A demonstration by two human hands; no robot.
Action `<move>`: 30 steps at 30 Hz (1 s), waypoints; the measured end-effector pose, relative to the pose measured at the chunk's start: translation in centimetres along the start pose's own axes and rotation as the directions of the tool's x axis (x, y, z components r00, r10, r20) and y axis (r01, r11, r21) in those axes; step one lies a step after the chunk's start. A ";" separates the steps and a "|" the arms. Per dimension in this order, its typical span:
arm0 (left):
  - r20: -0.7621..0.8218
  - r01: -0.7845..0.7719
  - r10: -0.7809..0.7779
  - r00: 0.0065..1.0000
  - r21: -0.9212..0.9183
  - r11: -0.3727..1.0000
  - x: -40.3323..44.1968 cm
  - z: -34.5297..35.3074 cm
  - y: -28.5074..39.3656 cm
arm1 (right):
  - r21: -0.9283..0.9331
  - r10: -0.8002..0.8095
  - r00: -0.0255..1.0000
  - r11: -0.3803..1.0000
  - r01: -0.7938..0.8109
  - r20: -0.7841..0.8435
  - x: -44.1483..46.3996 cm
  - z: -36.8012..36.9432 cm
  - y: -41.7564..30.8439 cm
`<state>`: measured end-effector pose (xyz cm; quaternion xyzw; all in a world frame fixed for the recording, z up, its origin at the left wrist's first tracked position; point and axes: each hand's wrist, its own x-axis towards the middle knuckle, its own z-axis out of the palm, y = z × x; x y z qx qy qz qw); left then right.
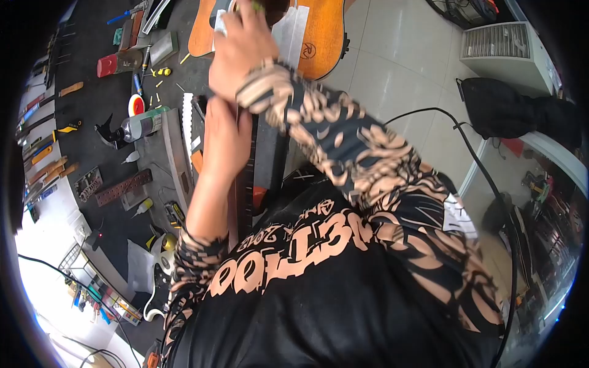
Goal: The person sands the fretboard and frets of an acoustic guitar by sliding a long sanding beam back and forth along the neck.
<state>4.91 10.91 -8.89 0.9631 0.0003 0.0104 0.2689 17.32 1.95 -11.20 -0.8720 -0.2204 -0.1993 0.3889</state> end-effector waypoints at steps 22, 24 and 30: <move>-0.041 -0.028 0.030 0.999 0.066 0.997 7.1 0.8 0.7 | -0.162 0.002 0.992 0.987 0.018 0.123 5.9 0.0 4.2; -0.027 -0.020 0.021 0.999 0.044 0.999 3.0 0.5 0.2 | -0.087 -0.043 0.996 0.995 0.051 0.083 2.6 -0.8 1.3; 0.130 0.143 -0.143 0.981 0.005 0.990 -2.9 -1.2 0.5 | -0.084 0.041 0.992 0.996 -0.031 0.123 -2.6 -0.7 -2.3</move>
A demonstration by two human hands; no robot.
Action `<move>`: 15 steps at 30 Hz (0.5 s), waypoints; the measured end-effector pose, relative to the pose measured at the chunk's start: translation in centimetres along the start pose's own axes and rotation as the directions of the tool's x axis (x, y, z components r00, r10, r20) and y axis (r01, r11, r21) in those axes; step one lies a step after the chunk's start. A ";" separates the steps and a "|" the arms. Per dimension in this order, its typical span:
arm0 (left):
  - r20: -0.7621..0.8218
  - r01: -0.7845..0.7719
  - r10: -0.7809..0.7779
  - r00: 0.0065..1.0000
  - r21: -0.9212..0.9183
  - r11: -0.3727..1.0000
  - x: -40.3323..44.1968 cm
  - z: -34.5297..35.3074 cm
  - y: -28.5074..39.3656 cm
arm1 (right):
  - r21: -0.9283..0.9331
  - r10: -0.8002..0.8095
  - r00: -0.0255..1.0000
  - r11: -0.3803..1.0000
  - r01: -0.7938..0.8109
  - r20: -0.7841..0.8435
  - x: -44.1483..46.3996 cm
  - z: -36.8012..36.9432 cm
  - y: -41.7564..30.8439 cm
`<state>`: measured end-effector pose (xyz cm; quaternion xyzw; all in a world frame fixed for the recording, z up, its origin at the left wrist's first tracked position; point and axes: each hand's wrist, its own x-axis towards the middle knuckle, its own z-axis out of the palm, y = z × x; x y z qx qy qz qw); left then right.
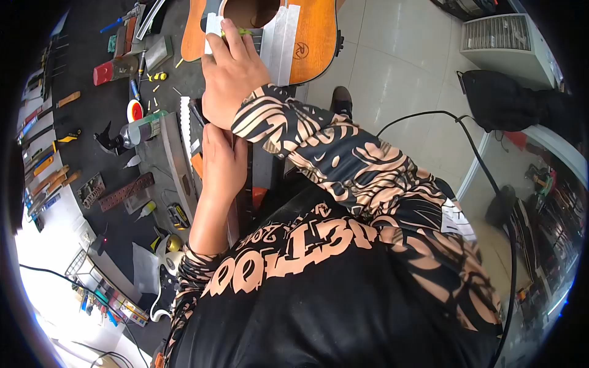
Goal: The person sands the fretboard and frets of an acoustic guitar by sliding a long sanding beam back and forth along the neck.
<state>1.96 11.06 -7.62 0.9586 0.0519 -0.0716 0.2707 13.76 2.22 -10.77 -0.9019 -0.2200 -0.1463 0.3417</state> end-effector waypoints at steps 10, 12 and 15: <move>-0.147 -0.156 0.165 0.975 0.069 0.985 15.2 1.0 2.9 | -0.147 -0.038 0.998 0.988 0.045 0.054 12.7 -0.4 9.6; -0.152 -0.142 0.148 0.977 0.049 0.989 14.9 1.0 2.9 | -0.166 -0.029 0.996 0.985 0.042 0.079 12.6 -1.0 9.1; -0.157 -0.155 0.165 0.974 0.074 0.985 12.6 1.0 2.4 | -0.138 -0.026 0.997 0.990 0.035 0.067 9.9 -1.5 7.3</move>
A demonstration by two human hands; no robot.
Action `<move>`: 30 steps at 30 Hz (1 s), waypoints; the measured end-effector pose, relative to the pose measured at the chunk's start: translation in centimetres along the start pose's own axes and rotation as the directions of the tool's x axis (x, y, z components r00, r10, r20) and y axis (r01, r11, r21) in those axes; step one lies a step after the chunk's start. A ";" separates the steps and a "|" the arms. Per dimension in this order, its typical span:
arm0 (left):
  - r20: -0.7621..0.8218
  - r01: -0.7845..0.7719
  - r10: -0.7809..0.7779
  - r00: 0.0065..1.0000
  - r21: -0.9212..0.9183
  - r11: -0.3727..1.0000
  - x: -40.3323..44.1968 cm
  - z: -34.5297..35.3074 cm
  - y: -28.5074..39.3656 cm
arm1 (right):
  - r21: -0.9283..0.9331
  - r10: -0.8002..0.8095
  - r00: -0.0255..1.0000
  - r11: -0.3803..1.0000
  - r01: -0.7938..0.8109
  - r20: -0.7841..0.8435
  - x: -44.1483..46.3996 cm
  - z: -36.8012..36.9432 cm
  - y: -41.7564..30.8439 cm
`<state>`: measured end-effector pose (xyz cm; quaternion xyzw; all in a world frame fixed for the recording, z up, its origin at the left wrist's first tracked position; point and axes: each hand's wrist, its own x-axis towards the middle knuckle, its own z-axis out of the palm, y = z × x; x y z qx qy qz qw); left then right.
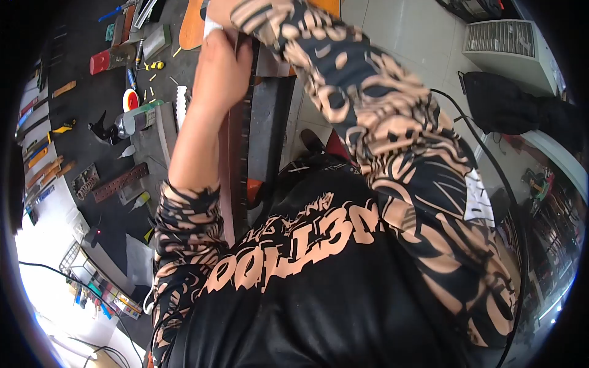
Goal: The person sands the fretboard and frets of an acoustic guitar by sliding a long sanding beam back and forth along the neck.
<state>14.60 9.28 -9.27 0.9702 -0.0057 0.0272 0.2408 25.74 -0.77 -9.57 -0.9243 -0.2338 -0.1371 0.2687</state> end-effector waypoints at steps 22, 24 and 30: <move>0.004 0.015 -0.015 1.000 -0.029 0.999 2.4 0.7 0.6 | 0.005 0.022 0.997 1.000 -0.022 0.068 2.1 -0.7 1.9; -0.031 -0.009 0.008 0.999 -0.016 1.000 0.4 0.5 0.5 | -0.084 -0.021 0.995 0.996 0.029 0.097 0.8 -0.9 0.9; 0.046 -0.020 0.022 0.999 -0.038 0.999 -9.9 -1.2 0.3 | 0.216 0.036 0.999 0.976 -0.028 -0.030 -8.2 -1.2 -5.2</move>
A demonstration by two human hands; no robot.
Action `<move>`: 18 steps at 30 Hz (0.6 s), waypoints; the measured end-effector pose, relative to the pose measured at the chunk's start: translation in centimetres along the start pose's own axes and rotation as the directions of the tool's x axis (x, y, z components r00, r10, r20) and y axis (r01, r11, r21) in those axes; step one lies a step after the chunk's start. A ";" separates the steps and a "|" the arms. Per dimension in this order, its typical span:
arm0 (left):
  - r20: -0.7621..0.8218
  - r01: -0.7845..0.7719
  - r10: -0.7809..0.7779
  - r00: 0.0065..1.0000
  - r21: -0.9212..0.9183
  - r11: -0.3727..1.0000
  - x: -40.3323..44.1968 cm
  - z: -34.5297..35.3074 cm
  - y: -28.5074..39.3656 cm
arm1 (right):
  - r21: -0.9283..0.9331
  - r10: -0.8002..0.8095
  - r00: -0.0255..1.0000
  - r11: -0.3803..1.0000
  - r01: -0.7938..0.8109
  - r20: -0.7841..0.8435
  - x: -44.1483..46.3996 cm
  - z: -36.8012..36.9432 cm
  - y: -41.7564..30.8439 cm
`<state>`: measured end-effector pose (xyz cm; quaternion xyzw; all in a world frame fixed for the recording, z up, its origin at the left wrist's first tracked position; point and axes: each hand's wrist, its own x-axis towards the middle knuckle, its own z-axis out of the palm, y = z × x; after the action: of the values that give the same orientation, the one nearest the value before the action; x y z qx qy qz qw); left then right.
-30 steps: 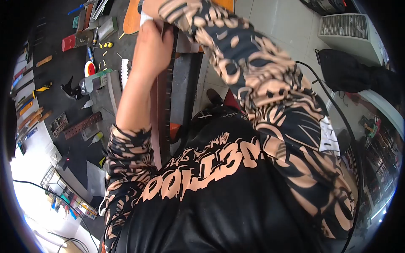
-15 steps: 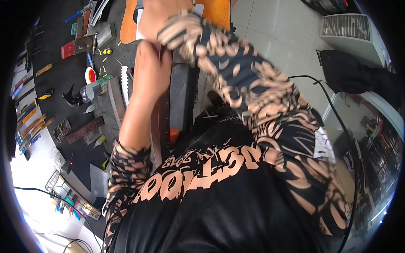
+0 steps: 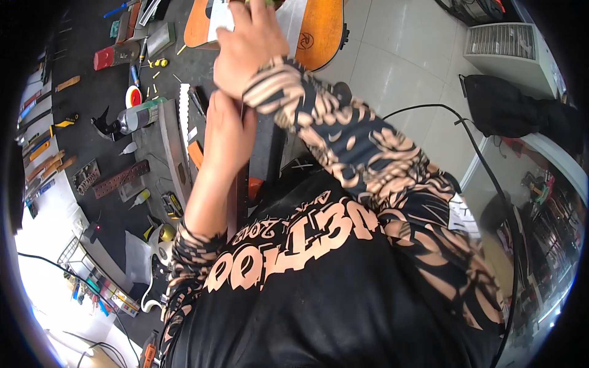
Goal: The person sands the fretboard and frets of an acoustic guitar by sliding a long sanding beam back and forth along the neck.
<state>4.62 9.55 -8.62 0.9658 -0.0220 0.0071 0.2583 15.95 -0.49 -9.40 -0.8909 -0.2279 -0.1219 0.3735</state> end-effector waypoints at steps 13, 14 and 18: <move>-0.065 0.006 -0.003 0.998 0.059 0.998 11.8 2.0 1.2 | -0.199 -0.125 0.991 0.973 0.113 -0.047 10.2 0.4 8.6; -0.077 0.017 -0.013 0.997 0.055 0.998 11.9 2.1 1.2 | -0.122 -0.164 0.983 0.981 0.154 -0.081 9.9 0.6 8.8; -0.074 -0.038 0.045 0.996 0.082 0.996 8.3 1.8 1.2 | -0.245 -0.125 0.992 0.962 0.118 -0.015 6.9 0.0 6.6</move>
<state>12.83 7.31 -9.36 0.9738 -0.0320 0.0501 0.2195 25.19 -2.38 -10.72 -0.9125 -0.2597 -0.1850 0.2563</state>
